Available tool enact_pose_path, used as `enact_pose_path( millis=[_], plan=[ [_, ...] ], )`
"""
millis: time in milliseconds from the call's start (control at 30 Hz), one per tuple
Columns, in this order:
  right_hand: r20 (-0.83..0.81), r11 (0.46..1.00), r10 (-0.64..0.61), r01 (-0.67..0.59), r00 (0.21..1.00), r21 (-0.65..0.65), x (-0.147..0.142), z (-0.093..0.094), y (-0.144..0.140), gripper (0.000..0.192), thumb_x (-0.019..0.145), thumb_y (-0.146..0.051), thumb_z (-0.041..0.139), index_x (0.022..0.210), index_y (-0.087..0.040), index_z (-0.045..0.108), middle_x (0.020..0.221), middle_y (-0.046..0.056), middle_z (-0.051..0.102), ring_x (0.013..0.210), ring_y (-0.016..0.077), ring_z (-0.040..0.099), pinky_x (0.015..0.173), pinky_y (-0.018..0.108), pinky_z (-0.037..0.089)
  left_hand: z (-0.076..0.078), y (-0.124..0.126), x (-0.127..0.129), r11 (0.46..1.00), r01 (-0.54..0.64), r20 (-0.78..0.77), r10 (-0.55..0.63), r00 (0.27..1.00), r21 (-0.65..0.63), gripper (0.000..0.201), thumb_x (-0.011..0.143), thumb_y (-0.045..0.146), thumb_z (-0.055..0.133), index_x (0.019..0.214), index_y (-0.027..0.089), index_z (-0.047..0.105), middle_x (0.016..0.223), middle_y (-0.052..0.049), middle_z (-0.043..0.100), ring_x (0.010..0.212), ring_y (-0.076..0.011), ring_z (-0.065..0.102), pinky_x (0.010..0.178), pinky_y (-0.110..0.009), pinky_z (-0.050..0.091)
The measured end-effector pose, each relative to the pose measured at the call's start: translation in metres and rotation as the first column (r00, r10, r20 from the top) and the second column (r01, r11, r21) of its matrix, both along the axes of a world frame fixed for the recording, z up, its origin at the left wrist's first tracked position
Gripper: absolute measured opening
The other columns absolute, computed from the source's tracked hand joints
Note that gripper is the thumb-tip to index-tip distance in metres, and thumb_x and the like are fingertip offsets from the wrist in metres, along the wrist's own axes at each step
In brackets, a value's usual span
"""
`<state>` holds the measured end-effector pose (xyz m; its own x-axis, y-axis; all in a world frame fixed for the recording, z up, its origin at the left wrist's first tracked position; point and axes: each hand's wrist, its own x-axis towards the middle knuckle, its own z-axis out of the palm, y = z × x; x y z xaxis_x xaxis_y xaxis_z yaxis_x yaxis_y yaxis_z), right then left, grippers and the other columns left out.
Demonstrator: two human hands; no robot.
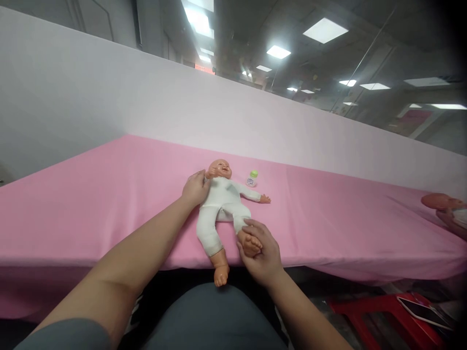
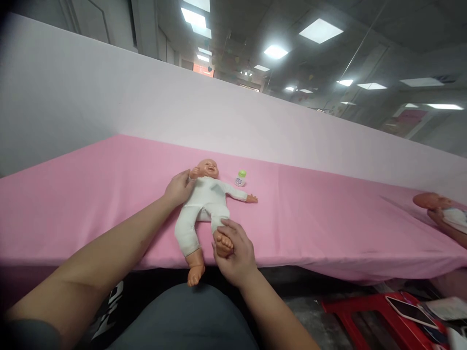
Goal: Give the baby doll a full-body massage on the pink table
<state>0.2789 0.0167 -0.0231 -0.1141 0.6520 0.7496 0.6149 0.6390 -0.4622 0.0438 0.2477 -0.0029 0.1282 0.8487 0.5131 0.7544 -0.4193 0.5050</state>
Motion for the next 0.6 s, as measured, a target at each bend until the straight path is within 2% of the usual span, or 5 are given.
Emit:
enact_pose_path(
  millis=[100,300,367,467,600],
  plan=[
    [-0.012,0.999,-0.027,0.028,1.000,0.045,-0.002,0.011,0.023,0.043,0.085,-0.020,0.072,0.127,-0.028,0.065,0.138,0.012,0.065,0.128,0.0300,0.066,0.108,0.050,0.058,-0.006,0.000,0.009,1.000,0.004,-0.201,0.001,0.980,0.025,0.061,0.100,0.033,0.049,0.159,0.017,0.047,0.162,-0.015,0.048,0.151,-0.0351,0.040,0.125,-0.050,0.028],
    [0.052,1.000,0.006,-0.005,0.999,-0.022,-0.010,0.024,0.084,0.041,0.083,-0.015,0.067,0.123,-0.027,0.069,0.140,0.008,0.067,0.132,0.0280,0.063,0.112,0.047,0.054,-0.007,-0.005,0.009,1.000,-0.003,-0.366,0.013,0.931,0.028,0.061,0.099,0.034,0.050,0.160,0.033,0.047,0.165,-0.010,0.045,0.154,-0.0421,0.033,0.123,-0.059,0.028],
    [0.056,0.999,0.007,-0.004,0.998,-0.051,-0.013,0.025,0.101,0.044,0.082,-0.015,0.066,0.124,-0.025,0.069,0.136,0.008,0.069,0.128,0.0280,0.065,0.109,0.046,0.055,-0.004,-0.008,0.008,1.000,0.010,-0.387,-0.003,0.922,0.016,0.059,0.100,0.034,0.050,0.159,0.036,0.049,0.165,-0.008,0.045,0.154,-0.0426,0.032,0.122,-0.061,0.029],
    [0.044,0.995,-0.022,0.026,0.999,-0.098,-0.019,0.025,0.118,0.045,0.081,-0.015,0.066,0.124,-0.025,0.069,0.126,0.008,0.072,0.119,0.0279,0.068,0.104,0.046,0.056,-0.003,-0.009,0.008,0.999,0.042,-0.388,-0.037,0.921,0.004,0.058,0.100,0.033,0.049,0.158,0.034,0.050,0.165,-0.009,0.045,0.153,-0.0418,0.034,0.121,-0.060,0.031],
    [0.004,0.991,-0.035,0.036,0.999,-0.129,-0.020,0.023,0.122,0.043,0.081,-0.018,0.069,0.123,-0.024,0.069,0.126,0.008,0.073,0.118,0.0284,0.068,0.105,0.047,0.056,-0.003,-0.008,0.007,0.999,0.053,-0.307,-0.048,0.951,0.005,0.058,0.099,0.034,0.051,0.157,0.028,0.052,0.159,-0.014,0.050,0.148,-0.0369,0.043,0.121,-0.053,0.035]
  ],
)
